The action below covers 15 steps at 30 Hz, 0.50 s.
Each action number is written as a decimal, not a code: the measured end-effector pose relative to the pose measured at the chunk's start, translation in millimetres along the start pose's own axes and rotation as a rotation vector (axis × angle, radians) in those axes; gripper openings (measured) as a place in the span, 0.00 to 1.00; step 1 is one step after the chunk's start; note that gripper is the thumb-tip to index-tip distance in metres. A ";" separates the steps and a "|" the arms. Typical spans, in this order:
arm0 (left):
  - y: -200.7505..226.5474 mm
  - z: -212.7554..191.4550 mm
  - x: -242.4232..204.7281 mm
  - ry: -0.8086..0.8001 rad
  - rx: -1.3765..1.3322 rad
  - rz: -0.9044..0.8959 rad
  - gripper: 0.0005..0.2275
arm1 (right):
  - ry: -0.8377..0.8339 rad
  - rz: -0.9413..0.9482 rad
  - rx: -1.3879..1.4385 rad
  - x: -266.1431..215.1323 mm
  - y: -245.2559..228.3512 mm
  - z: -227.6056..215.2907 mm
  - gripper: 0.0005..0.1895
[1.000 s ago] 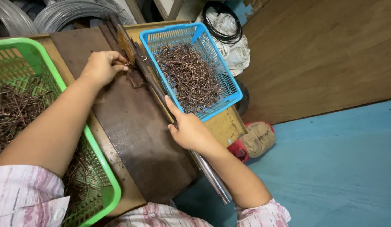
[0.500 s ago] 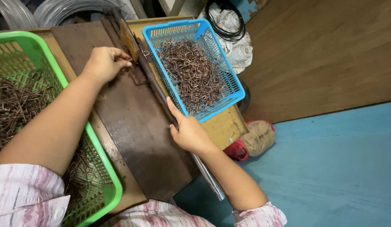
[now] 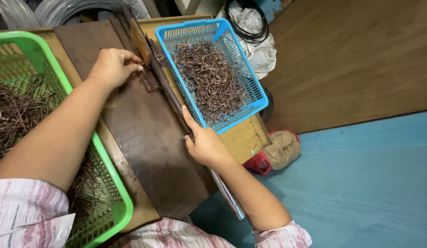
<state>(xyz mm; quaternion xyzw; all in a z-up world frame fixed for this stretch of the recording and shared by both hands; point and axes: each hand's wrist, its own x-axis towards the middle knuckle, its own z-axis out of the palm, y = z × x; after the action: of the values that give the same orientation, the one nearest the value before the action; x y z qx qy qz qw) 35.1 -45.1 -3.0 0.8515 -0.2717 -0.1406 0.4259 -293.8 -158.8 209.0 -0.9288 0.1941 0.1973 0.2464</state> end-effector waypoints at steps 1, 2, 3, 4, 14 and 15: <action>-1.3 1.1 1.4 0.002 0.000 0.000 0.11 | 0.000 -0.002 -0.001 0.4 0.7 0.2 0.44; -2.6 2.2 2.7 0.002 0.001 0.004 0.11 | 0.000 -0.001 -0.016 0.9 1.4 0.5 0.44; -4.2 3.4 4.0 0.001 0.001 0.007 0.11 | -0.001 0.000 -0.031 1.3 1.9 1.0 0.44; -3.0 2.9 3.5 0.002 0.001 0.007 0.11 | -0.001 0.000 -0.031 1.9 2.3 1.0 0.44; 76.3 -42.5 -54.3 0.043 0.217 -0.034 0.34 | 0.067 -0.022 -0.146 24.0 22.3 28.6 0.45; 86.3 -42.1 -64.1 0.167 0.346 0.094 0.30 | 0.083 -0.034 -0.153 24.7 24.1 31.4 0.45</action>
<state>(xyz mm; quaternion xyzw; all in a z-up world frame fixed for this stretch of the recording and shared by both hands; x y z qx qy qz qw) -26.8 -22.7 91.9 0.9071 -0.2950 -0.0005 0.3003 -292.5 -167.9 163.3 -0.9554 0.1728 0.1686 0.1699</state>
